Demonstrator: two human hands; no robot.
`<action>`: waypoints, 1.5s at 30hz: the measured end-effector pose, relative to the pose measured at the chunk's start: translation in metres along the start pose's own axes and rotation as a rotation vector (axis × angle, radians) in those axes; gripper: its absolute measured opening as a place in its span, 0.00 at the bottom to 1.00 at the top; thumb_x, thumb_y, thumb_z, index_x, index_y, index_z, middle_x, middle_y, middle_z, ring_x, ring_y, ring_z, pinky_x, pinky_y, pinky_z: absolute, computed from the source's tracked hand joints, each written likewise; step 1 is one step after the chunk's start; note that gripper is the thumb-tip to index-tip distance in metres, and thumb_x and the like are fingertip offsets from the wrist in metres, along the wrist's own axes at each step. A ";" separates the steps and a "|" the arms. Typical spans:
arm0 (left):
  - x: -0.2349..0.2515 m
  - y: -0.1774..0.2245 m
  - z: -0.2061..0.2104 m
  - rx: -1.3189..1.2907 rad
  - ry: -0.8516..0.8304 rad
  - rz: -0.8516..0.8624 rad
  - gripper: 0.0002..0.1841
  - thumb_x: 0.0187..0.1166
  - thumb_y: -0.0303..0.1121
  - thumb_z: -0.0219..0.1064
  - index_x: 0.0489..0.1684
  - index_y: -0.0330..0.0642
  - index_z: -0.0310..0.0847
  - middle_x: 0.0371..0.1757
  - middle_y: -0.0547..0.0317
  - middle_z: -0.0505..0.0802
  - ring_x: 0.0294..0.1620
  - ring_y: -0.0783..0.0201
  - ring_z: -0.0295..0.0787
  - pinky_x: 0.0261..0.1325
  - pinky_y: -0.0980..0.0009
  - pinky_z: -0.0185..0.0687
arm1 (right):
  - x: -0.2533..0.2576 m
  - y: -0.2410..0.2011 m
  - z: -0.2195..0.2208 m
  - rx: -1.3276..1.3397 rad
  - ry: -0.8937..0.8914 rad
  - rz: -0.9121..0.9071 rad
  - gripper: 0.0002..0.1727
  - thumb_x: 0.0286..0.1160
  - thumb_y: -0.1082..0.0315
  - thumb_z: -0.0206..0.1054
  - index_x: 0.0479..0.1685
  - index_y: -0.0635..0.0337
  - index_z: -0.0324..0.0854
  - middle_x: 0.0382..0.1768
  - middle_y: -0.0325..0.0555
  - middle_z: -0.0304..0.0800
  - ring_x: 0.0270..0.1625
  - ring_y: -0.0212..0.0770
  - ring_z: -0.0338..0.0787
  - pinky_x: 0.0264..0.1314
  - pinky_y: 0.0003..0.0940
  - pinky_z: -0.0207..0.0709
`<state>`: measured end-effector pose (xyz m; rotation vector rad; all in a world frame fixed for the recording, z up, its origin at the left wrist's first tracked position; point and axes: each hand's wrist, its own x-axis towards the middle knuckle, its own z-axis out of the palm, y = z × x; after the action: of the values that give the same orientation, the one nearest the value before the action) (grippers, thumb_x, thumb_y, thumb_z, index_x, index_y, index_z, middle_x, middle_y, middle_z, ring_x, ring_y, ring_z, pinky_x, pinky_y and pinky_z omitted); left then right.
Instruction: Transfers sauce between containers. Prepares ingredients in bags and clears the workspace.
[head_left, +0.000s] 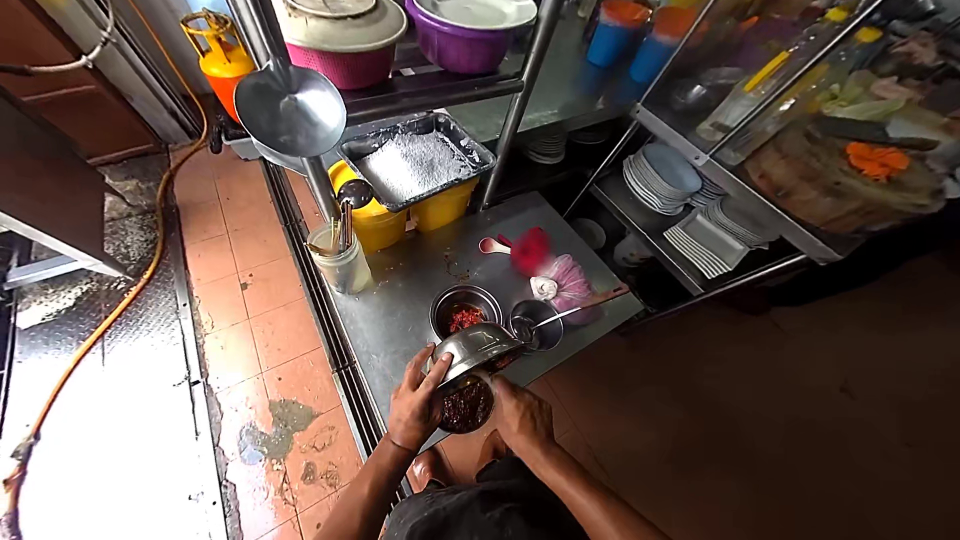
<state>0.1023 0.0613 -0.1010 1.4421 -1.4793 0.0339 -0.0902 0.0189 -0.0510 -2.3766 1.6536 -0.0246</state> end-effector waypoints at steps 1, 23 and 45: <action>0.000 -0.003 0.001 0.003 -0.009 0.009 0.24 0.77 0.28 0.66 0.74 0.58 0.82 0.76 0.43 0.83 0.39 0.60 0.93 0.40 0.64 0.91 | -0.010 0.003 0.005 0.007 -0.019 -0.041 0.14 0.83 0.65 0.57 0.53 0.55 0.89 0.36 0.52 0.95 0.39 0.56 0.96 0.38 0.55 0.86; 0.014 -0.026 -0.076 -0.899 0.412 -1.684 0.11 0.78 0.21 0.51 0.54 0.39 0.72 0.35 0.51 0.87 0.23 0.67 0.83 0.20 0.74 0.77 | 0.001 0.010 -0.027 0.170 -0.205 0.010 0.20 0.87 0.59 0.55 0.70 0.58 0.78 0.36 0.51 0.94 0.40 0.53 0.95 0.44 0.52 0.86; 0.156 -0.125 0.100 -0.882 0.441 -1.614 0.34 0.82 0.21 0.57 0.89 0.49 0.49 0.75 0.34 0.77 0.62 0.42 0.87 0.55 0.48 0.90 | -0.006 0.017 0.007 0.461 0.111 0.002 0.16 0.80 0.63 0.60 0.56 0.61 0.87 0.34 0.43 0.94 0.31 0.36 0.92 0.35 0.38 0.88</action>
<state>0.1722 -0.1499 -0.1222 1.3169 0.3326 -1.0564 -0.1070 0.0207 -0.0608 -2.0513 1.4963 -0.4907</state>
